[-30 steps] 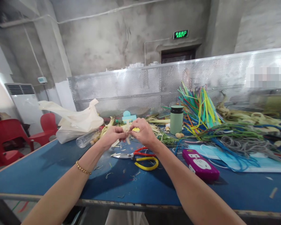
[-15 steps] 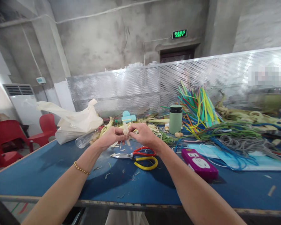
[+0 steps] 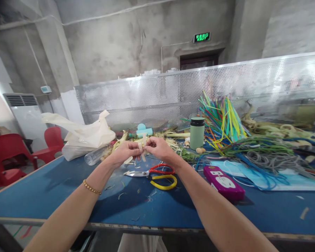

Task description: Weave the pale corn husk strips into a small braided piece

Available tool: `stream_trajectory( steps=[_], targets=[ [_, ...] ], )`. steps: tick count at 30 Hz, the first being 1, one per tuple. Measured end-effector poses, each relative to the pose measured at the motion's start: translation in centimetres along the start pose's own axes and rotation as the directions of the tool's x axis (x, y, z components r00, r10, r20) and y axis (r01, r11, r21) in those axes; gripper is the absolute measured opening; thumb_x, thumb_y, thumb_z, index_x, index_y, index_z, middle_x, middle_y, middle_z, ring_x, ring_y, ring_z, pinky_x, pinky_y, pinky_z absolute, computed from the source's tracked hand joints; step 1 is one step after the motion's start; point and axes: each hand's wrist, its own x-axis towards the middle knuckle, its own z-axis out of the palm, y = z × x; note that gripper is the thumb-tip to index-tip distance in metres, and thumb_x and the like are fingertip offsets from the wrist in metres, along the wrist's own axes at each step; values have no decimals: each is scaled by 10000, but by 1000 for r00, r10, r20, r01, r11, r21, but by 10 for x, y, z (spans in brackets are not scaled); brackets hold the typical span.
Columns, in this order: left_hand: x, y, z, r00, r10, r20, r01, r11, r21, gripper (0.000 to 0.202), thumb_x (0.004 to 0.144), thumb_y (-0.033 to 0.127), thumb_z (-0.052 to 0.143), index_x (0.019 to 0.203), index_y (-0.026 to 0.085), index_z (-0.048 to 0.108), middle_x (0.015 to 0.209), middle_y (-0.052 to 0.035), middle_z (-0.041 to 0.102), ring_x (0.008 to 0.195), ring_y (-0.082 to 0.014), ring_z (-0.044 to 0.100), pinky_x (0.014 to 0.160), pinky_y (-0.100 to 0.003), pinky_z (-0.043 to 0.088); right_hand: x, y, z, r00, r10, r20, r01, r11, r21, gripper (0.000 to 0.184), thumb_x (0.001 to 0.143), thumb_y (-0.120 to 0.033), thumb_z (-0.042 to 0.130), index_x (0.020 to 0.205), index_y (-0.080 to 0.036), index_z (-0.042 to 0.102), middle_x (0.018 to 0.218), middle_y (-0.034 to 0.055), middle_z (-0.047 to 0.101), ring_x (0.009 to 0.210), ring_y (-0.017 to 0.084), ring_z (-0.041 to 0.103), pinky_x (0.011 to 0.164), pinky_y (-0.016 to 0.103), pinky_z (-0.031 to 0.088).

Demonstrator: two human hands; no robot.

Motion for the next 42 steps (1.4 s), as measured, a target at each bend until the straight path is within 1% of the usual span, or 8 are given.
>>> stream_trajectory(
  steps=[7,18,27,29,32,34,37,42],
  targets=[
    [2,-3,1,1000,5,-2,-5,1000,-12,304,736,399,648,614,127,590,540,-10,567,511,-106,503,509,-234,361,0,2,4,997,63,-52,-61,998,35,110,670,-252,614,683,-146,587,642,14,598,595,124,530,585,259,418],
    [4,-5,5,994,-16,-109,21,999,44,347,674,448,693,602,132,571,515,6,549,491,-89,461,484,-217,299,1,7,11,988,110,-111,-97,988,117,66,631,-196,626,669,-157,590,653,24,641,614,139,579,597,265,451],
    [5,-10,3,990,-3,-143,9,999,42,287,671,399,701,660,117,649,540,4,551,510,-87,453,507,-227,296,-1,8,6,983,182,-6,-169,927,334,202,599,-275,726,700,-137,617,657,12,637,595,109,554,606,253,423],
    [5,-9,2,989,-21,-144,26,999,28,252,664,363,701,644,118,645,529,9,541,500,-84,446,503,-228,294,-2,7,1,986,164,28,-165,942,293,208,645,-309,703,736,-133,643,688,22,649,616,113,560,621,257,425],
    [4,-5,0,991,-62,-120,61,998,-11,224,655,331,697,621,120,632,501,16,522,480,-82,438,488,-227,282,-2,6,-8,993,96,74,-105,987,122,205,707,-320,647,790,-135,677,718,30,658,640,126,564,610,258,414],
    [4,-2,0,991,-81,-108,80,997,-19,224,645,325,699,600,121,620,483,18,511,467,-80,434,475,-225,270,-2,5,-13,990,44,133,-41,999,-22,184,718,-308,629,753,-135,681,682,27,647,617,127,547,585,257,397],
    [3,1,-1,988,-113,-101,110,994,-27,222,636,323,701,594,124,612,469,18,511,451,-78,436,462,-221,263,-3,1,-19,991,-15,134,41,980,-195,153,723,-269,605,698,-132,669,640,27,631,592,124,524,565,255,379],
    [3,2,-5,982,-147,-119,144,989,-39,208,633,305,702,593,122,611,469,7,533,440,-77,454,459,-217,281,-5,-7,-29,990,-16,140,49,970,-238,187,755,-271,557,703,-135,675,615,30,631,559,118,512,527,249,363]
  ],
)
